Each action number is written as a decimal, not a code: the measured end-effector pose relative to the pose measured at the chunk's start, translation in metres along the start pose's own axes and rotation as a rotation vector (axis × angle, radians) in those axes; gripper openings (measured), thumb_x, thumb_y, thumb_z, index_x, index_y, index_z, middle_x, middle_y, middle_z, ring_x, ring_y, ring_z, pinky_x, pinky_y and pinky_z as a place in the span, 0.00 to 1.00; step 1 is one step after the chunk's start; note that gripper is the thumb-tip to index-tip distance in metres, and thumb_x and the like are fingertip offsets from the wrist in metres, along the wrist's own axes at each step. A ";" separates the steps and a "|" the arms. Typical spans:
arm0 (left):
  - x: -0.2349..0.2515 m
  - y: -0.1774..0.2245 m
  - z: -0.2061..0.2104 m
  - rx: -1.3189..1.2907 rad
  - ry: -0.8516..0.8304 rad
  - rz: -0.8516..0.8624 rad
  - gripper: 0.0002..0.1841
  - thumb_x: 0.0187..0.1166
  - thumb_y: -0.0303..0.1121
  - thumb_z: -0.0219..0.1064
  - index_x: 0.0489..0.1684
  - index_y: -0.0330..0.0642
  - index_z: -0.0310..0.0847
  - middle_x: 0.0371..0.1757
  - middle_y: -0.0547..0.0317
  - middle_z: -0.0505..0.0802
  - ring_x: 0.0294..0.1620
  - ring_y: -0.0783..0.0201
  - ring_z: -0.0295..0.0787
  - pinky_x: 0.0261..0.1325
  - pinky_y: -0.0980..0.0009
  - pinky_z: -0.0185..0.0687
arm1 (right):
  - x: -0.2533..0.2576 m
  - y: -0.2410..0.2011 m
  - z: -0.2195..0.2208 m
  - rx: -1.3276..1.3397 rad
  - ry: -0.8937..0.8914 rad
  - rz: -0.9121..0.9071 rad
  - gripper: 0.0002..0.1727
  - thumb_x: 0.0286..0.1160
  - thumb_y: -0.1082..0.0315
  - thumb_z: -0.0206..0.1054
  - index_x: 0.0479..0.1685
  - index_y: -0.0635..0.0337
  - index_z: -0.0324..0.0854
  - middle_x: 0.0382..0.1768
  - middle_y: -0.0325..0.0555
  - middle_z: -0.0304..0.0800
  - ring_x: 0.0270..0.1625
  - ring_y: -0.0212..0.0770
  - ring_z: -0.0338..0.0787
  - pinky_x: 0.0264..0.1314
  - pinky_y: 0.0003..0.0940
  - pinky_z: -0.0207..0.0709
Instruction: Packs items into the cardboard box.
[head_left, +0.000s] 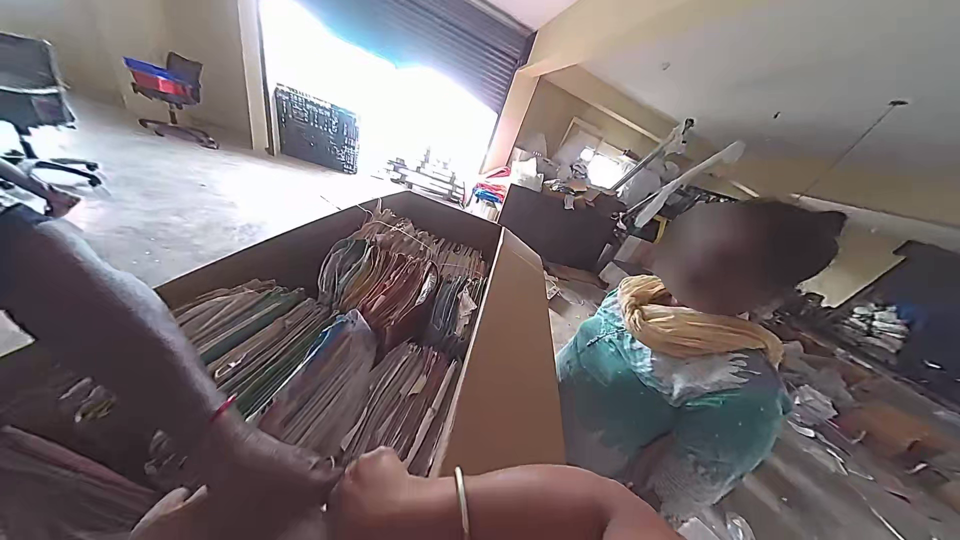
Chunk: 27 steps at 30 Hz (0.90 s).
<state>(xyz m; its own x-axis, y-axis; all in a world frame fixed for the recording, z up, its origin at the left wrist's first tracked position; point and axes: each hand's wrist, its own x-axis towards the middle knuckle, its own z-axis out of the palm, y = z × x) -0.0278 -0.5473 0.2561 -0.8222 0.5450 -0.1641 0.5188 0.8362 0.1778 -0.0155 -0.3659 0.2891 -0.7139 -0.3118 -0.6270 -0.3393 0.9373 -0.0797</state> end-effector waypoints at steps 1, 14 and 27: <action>0.002 0.004 -0.003 0.019 -0.012 -0.010 0.13 0.72 0.22 0.69 0.52 0.24 0.84 0.56 0.24 0.89 0.60 0.26 0.85 0.62 0.32 0.73 | 0.000 0.001 0.001 0.012 0.017 0.026 0.25 0.71 0.54 0.75 0.48 0.73 0.85 0.53 0.68 0.88 0.59 0.66 0.87 0.54 0.68 0.77; -0.121 -0.052 0.030 -0.027 0.525 0.197 0.51 0.56 0.78 0.66 0.67 0.39 0.85 0.68 0.37 0.88 0.72 0.33 0.83 0.72 0.30 0.71 | -0.023 -0.010 -0.016 -0.207 -0.166 0.049 0.43 0.76 0.31 0.62 0.57 0.72 0.81 0.61 0.70 0.85 0.68 0.69 0.84 0.63 0.72 0.73; -0.097 -0.051 0.127 -0.118 1.014 0.200 0.48 0.62 0.87 0.45 0.76 0.65 0.69 0.78 0.58 0.78 0.89 0.52 0.61 0.90 0.40 0.42 | -0.036 -0.010 0.002 -0.212 0.232 -0.028 0.12 0.65 0.68 0.75 0.43 0.67 0.91 0.44 0.62 0.95 0.51 0.65 0.94 0.51 0.66 0.82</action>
<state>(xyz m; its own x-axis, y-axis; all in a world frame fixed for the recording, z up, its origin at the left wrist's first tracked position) 0.0549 -0.6349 0.1399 -0.5631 0.3198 0.7620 0.6858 0.6954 0.2149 0.0151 -0.3637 0.3108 -0.8150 -0.3867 -0.4315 -0.4632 0.8823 0.0841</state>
